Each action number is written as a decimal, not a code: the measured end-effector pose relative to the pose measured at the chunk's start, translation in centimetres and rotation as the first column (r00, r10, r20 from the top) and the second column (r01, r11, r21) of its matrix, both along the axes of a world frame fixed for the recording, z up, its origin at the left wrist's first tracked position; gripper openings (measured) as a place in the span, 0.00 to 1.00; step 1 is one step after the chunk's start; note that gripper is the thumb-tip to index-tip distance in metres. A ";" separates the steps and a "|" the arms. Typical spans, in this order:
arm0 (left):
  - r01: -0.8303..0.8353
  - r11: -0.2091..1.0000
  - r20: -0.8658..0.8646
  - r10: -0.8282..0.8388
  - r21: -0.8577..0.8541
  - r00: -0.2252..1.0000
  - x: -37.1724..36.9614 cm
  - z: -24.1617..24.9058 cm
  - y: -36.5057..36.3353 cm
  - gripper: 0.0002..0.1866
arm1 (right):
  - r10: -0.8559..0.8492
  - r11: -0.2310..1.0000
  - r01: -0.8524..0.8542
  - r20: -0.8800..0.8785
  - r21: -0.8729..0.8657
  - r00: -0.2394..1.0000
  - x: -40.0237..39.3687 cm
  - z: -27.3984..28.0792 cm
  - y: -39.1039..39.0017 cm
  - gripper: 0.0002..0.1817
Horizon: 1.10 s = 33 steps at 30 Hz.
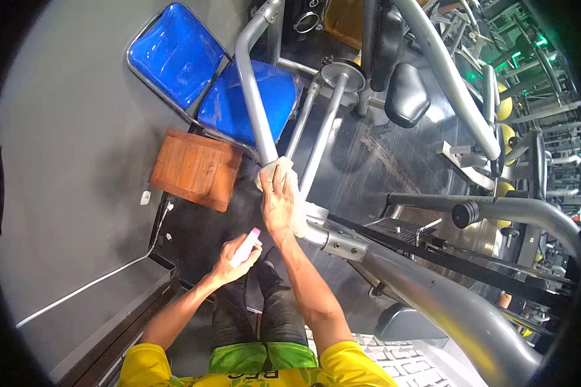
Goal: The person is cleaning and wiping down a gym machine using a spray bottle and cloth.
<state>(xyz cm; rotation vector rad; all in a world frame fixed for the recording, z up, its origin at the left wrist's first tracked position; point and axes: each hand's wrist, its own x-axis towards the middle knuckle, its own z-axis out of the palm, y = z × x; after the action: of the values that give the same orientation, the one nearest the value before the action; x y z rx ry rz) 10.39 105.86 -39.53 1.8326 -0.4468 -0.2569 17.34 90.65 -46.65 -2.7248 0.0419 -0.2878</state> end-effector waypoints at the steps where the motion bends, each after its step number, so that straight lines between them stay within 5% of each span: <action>1: -0.003 1.000 -0.055 0.002 -0.006 0.999 -0.1 0.3 0.2 0.08 | 0.062 0.998 -0.062 -0.041 -0.001 0.997 -0.3 0.3 -0.6 0.36; 5: -0.021 1.000 -0.080 0.021 0.003 0.997 -1.6 -0.5 0.8 0.08 | 0.244 0.968 -0.230 -0.169 0.099 0.955 -5.3 -1.0 -4.4 0.28; 6: -0.042 0.999 0.080 0.042 -0.013 0.996 -1.9 -1.0 0.7 0.08 | 0.307 0.950 -0.313 -0.181 -0.008 0.934 -7.0 0.0 -5.6 0.26; 9: -0.040 0.999 -0.154 0.042 0.021 0.987 -3.3 0.4 1.2 0.08 | 0.452 0.852 -0.502 -0.276 -0.149 0.848 -13.0 3.4 -8.5 0.21; 11: -0.045 0.999 -0.078 0.044 -0.005 0.996 -4.3 0.5 1.2 0.08 | 0.367 0.872 -0.485 -0.567 -0.067 0.738 -17.5 2.4 -11.3 0.20; 14: -0.051 0.998 -0.092 0.046 -0.049 0.995 -5.8 0.7 1.6 0.08 | 0.282 0.947 -0.311 -0.675 0.081 0.682 -19.2 5.1 -13.0 0.16; 16: -0.075 0.995 -0.123 0.066 -0.065 0.990 -6.2 1.0 1.9 0.09 | 0.152 0.890 0.242 -0.753 0.386 0.640 -19.1 4.2 -13.8 0.11; 17: -0.079 0.994 -0.150 0.066 -0.081 0.986 -6.5 1.2 1.9 0.09 | 0.156 0.894 0.235 -0.758 0.381 0.634 -18.6 3.0 -13.7 0.11; 19: -0.083 0.993 -0.202 0.065 -0.082 0.977 -6.4 1.9 2.4 0.09 | 0.081 0.640 0.386 -0.558 0.664 0.826 -15.5 0.5 -12.4 0.19; 20: -0.105 0.991 -0.202 0.086 -0.085 0.976 -6.2 2.1 2.5 0.09 | 0.129 0.710 0.265 -0.491 0.652 0.862 -11.6 4.3 -10.1 0.20; 22: -0.142 0.983 -0.150 0.124 -0.113 0.981 -6.1 2.5 2.6 0.08 | 0.301 0.843 -0.101 -0.307 0.528 0.903 -4.7 7.7 -6.9 0.22; 24: -0.143 0.984 -0.110 0.131 -0.109 0.985 -5.8 3.0 3.1 0.08 | 0.506 0.858 -0.488 -0.097 0.158 0.857 0.6 8.8 -3.6 0.32; 27: -0.156 0.983 -0.099 0.147 -0.095 0.984 -5.4 3.0 3.6 0.07 | 0.711 0.622 -0.726 -0.178 -0.293 0.681 4.7 2.2 -1.4 0.21; 29: -0.150 0.988 -0.053 0.148 -0.044 0.988 -5.4 2.8 3.9 0.07 | 0.446 0.162 -0.837 -0.718 -0.523 0.534 4.6 -1.2 -1.4 0.21; 30: -0.165 0.986 -0.098 0.161 -0.036 0.982 -5.5 3.2 3.9 0.08 | 0.513 0.177 -0.759 -0.599 -0.627 0.615 3.9 -4.0 -1.3 0.23; 31: -0.168 0.985 -0.098 0.164 -0.029 0.982 -5.5 3.5 4.1 0.08 | 0.519 0.179 -0.760 -0.596 -0.625 0.613 2.8 -6.3 -1.8 0.23; 33: -0.187 0.982 -0.105 0.184 -0.025 0.977 -6.0 4.0 4.5 0.09 | 0.231 -0.078 -0.846 -0.835 -0.527 0.499 1.2 -4.4 -0.5 0.22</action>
<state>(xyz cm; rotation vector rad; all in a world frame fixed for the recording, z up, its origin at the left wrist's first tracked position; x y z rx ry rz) 4.43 110.32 -35.52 1.8042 -0.2056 -0.2123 18.56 90.18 -51.06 -3.3563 -1.8379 1.1572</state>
